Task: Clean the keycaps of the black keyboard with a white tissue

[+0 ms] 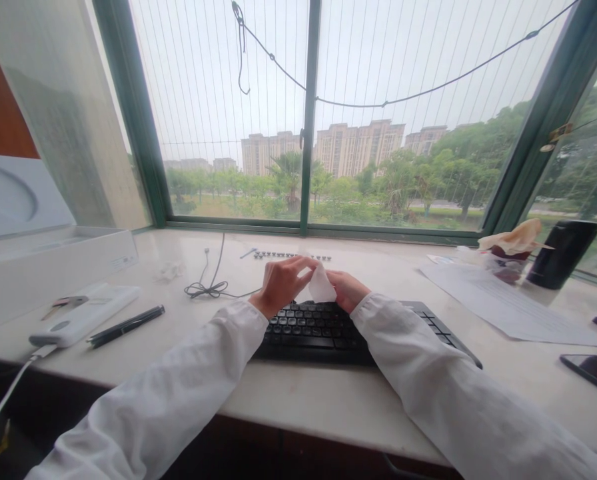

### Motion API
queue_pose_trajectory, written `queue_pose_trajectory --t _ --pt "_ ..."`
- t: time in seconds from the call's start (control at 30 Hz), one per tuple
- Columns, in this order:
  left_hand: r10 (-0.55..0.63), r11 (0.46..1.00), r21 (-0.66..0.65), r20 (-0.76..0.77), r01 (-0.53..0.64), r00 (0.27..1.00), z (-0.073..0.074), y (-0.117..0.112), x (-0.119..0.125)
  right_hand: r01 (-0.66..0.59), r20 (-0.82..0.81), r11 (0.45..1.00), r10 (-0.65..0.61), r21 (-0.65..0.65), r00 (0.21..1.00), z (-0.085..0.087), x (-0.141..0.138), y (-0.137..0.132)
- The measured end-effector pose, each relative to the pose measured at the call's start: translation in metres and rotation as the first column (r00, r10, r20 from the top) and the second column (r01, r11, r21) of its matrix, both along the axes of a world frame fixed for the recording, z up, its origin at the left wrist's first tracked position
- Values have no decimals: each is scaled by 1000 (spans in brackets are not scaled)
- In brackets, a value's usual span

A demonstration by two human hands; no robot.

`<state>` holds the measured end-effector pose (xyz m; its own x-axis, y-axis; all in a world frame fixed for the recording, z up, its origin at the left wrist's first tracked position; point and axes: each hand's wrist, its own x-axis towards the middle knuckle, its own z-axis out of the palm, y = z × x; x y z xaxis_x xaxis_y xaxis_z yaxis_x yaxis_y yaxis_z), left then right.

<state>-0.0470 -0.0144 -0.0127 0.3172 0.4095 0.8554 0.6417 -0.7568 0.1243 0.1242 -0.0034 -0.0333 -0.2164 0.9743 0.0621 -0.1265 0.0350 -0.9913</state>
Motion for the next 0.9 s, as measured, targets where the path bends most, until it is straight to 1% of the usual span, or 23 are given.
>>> queue_pose_trajectory --t 0.07,0.23,0.3,0.43,0.5,0.63,0.7,0.77,0.9 --pt "-13 1000 4 -15 13 1000 0 0 0 21 -42 998 -24 -62 999 2 -1 -2" --pt "9 1000 8 -6 -9 1000 2 -3 1 47 -110 996 -56 -80 992 9 -4 -6" --pt "25 1000 5 18 -26 1000 4 -3 1 25 -134 997 -34 -72 990 10 -5 -7" --pt "32 999 -7 42 -32 999 5 -6 2 -4 -126 1000 4 1 992 10 -4 -8" --pt "35 999 -18 52 -34 998 7 -7 2 -10 -134 1000 7 -23 991 10 -2 -9" --pt "45 998 -54 87 -41 995 10 -10 4 -83 -149 988 64 -130 987 9 1 -8" --pt "46 997 -69 89 -40 995 10 -10 4 -91 -130 987 75 -129 989 9 3 -7" --pt "49 996 -80 86 -42 995 10 -10 3 -65 -116 993 53 -103 992 9 3 -7" --pt "59 995 -86 83 -52 995 9 -7 2 22 -116 997 -30 -73 993 9 3 -4"
